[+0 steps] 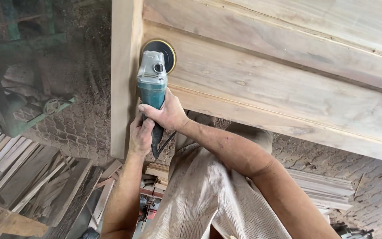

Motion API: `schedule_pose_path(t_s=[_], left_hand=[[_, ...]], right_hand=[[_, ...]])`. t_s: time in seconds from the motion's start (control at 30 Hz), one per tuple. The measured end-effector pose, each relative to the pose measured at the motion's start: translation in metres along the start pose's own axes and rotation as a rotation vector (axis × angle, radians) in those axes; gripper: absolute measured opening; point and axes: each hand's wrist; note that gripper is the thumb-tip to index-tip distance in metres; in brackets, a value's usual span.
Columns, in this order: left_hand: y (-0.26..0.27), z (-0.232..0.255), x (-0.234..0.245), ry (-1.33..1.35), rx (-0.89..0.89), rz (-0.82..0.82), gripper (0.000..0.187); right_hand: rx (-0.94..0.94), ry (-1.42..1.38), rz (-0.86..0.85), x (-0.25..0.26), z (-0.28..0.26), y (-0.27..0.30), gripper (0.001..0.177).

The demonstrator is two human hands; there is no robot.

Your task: Sanding a large wooden piece using an angle grinder with a sanding disc attachment.

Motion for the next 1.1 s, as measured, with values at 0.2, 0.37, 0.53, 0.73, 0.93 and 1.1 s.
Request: schedule_pose_path(t_s=[0.2, 0.37, 0.53, 0.73, 0.93, 1.1], left_hand=[[-0.016, 0.004, -0.007, 0.028, -0.001, 0.004, 0.034], [-0.015, 0.027, -0.028, 0.045, 0.019, 0.004, 0.032], [-0.009, 0.022, -0.041, -0.042, 0.054, -0.035, 0.033], [0.022, -0.018, -0.069, -0.07, 0.061, -0.025, 0.041], [0.048, -0.025, -0.151, -0.158, 0.153, -0.066, 0.043], [0.067, -0.051, -0.215, -0.377, 0.21, -0.227, 0.04]], right_hand=[[-0.016, 0.02, 0.024, 0.015, -0.016, -0.009, 0.067], [-0.026, -0.018, 0.012, 0.024, -0.026, -0.003, 0.07], [-0.068, -0.011, -0.025, 0.039, -0.025, 0.009, 0.075], [-0.098, -0.016, -0.033, 0.071, -0.008, 0.057, 0.074], [0.052, -0.126, 0.089, 0.131, 0.049, 0.123, 0.062], [0.229, -0.198, 0.211, 0.192, 0.101, 0.182, 0.047]])
Point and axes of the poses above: each hand's wrist, its own y-axis away from the middle knuckle, its own x-axis out of the back of the hand, z = x × y, and after that the axes turned 12 degrees about -z, right-handed
